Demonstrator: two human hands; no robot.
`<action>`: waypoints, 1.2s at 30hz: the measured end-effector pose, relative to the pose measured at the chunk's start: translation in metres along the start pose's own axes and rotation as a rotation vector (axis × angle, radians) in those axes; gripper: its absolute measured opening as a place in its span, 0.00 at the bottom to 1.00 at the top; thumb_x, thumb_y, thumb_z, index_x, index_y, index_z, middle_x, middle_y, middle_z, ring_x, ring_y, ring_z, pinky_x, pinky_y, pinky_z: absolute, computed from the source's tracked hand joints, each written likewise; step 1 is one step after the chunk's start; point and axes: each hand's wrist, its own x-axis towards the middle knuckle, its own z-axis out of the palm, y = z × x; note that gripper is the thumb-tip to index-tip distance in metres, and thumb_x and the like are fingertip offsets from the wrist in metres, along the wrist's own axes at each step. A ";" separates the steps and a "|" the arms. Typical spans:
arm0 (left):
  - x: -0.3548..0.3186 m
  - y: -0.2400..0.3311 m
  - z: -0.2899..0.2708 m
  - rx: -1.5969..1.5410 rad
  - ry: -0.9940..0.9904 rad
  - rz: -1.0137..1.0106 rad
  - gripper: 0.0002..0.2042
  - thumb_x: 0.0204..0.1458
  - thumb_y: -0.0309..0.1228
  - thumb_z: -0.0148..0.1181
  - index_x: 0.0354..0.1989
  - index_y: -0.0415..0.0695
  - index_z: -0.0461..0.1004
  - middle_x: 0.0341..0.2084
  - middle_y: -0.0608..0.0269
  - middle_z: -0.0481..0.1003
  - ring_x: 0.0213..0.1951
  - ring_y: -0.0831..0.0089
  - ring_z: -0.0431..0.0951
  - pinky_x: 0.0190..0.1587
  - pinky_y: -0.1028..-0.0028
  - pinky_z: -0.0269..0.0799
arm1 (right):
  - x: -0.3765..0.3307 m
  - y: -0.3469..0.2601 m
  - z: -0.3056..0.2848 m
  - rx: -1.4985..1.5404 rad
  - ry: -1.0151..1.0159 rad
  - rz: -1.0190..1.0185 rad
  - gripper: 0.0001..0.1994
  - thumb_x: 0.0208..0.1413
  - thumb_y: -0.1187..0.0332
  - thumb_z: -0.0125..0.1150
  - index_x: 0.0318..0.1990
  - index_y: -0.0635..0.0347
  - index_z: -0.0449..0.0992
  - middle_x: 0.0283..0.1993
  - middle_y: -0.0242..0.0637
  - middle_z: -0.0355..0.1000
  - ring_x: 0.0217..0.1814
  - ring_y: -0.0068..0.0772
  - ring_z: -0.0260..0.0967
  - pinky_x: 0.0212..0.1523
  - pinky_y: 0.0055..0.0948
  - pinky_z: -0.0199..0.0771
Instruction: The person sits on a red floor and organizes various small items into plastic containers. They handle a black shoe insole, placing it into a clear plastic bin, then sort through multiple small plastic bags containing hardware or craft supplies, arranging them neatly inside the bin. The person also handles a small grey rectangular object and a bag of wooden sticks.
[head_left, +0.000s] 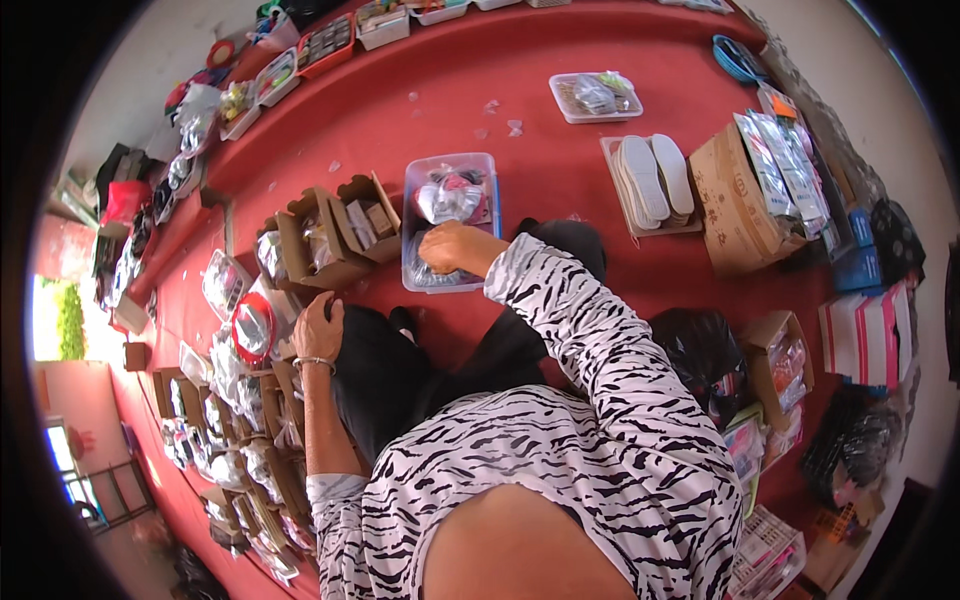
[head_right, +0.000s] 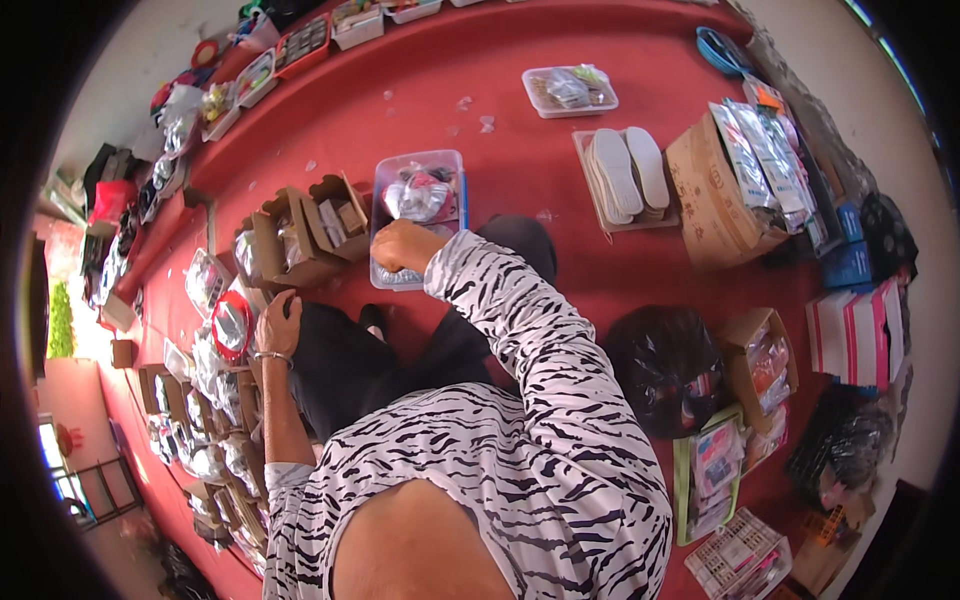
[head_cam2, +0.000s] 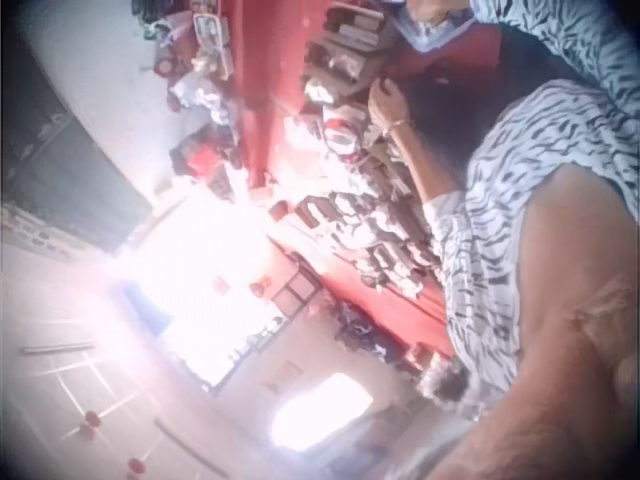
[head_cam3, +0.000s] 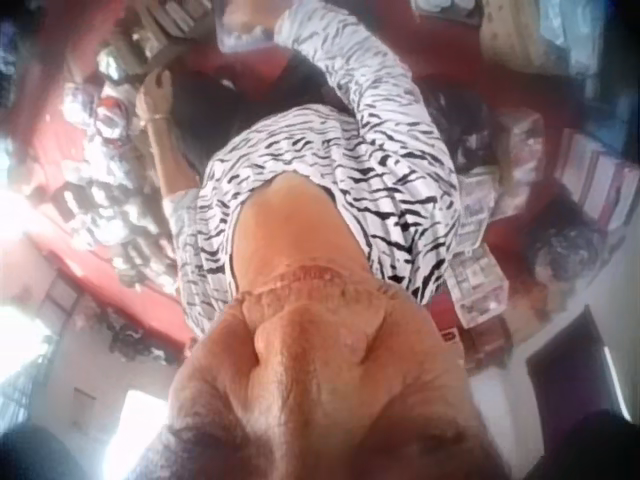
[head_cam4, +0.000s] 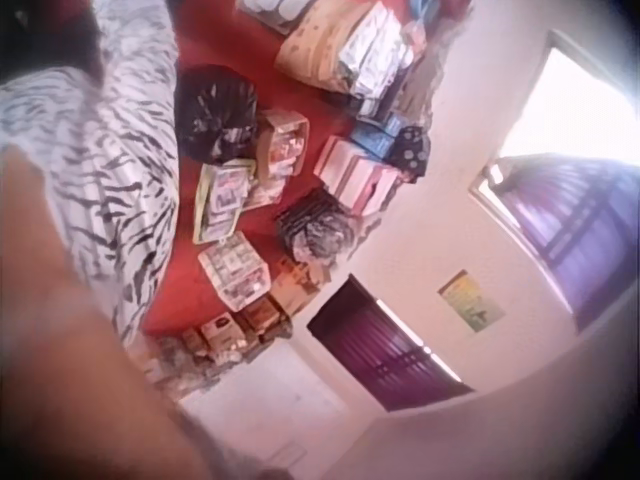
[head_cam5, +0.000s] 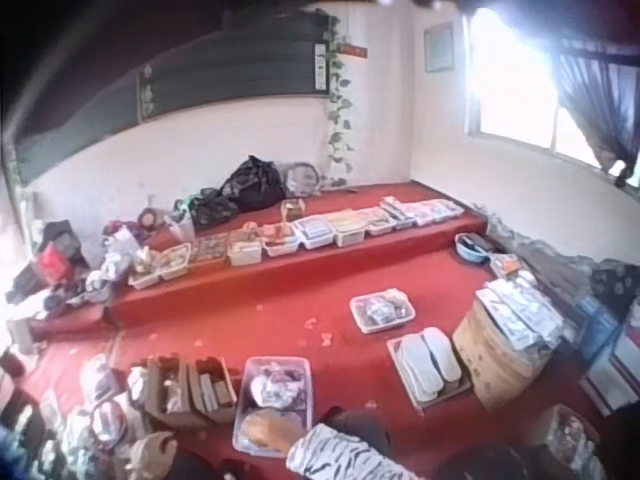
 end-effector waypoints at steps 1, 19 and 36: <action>0.001 0.003 0.001 -0.012 -0.015 -0.001 0.16 0.50 0.42 0.51 0.43 0.47 0.74 0.37 0.55 0.76 0.41 0.55 0.75 0.44 0.62 0.69 | -0.001 -0.002 -0.004 -0.009 -0.038 0.020 0.06 0.37 0.70 0.54 0.24 0.56 0.78 0.29 0.37 0.75 0.34 0.39 0.73 0.30 0.37 0.73; 0.016 -0.008 0.010 0.027 -0.144 0.015 0.19 0.50 0.42 0.52 0.47 0.46 0.71 0.44 0.54 0.73 0.47 0.55 0.72 0.49 0.62 0.66 | 0.001 -0.014 -0.044 -0.041 -0.185 0.063 0.07 0.40 0.71 0.54 0.25 0.56 0.80 0.30 0.37 0.76 0.34 0.37 0.75 0.29 0.34 0.73; 0.027 0.023 0.018 0.042 -0.232 0.080 0.18 0.51 0.43 0.50 0.45 0.46 0.74 0.39 0.51 0.75 0.43 0.53 0.74 0.47 0.62 0.67 | 0.023 0.003 0.007 -0.007 -0.282 0.230 0.11 0.40 0.62 0.61 0.35 0.44 0.80 0.37 0.26 0.77 0.41 0.35 0.74 0.32 0.52 0.71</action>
